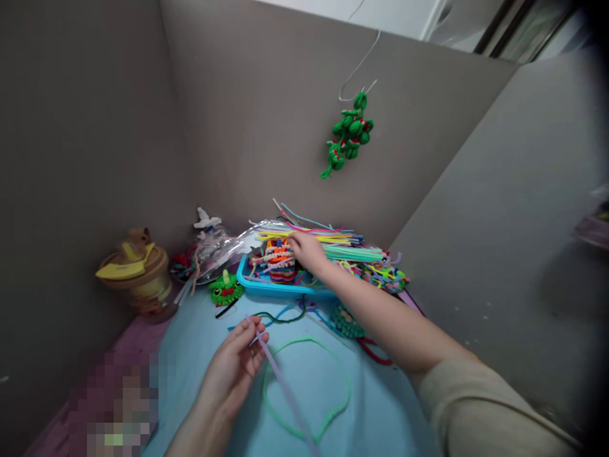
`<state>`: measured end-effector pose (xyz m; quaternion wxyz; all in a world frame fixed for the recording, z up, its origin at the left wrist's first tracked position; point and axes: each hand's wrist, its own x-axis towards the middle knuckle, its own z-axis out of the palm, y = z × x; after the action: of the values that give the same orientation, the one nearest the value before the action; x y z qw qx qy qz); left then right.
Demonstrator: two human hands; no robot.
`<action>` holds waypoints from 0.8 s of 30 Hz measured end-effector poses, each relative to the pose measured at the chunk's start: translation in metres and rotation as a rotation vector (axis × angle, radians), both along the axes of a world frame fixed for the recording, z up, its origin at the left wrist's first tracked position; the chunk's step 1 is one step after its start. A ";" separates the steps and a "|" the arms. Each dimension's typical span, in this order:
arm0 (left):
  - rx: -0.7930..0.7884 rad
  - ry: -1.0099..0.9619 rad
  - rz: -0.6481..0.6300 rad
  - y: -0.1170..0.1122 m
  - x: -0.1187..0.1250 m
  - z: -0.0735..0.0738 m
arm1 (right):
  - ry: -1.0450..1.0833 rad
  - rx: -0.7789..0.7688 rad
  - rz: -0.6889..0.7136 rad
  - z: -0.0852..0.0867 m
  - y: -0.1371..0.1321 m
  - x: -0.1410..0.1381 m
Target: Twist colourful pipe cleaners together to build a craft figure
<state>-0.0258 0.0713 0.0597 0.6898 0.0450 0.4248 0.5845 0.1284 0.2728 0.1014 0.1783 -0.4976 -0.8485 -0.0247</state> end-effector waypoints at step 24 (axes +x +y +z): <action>0.087 0.052 0.211 0.002 -0.011 0.005 | -0.128 0.112 0.236 0.049 -0.079 -0.057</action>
<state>-0.0370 0.0730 0.0644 0.6105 0.0451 0.4194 0.6704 0.0712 0.1937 0.1501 0.1530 -0.3813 -0.9080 -0.0825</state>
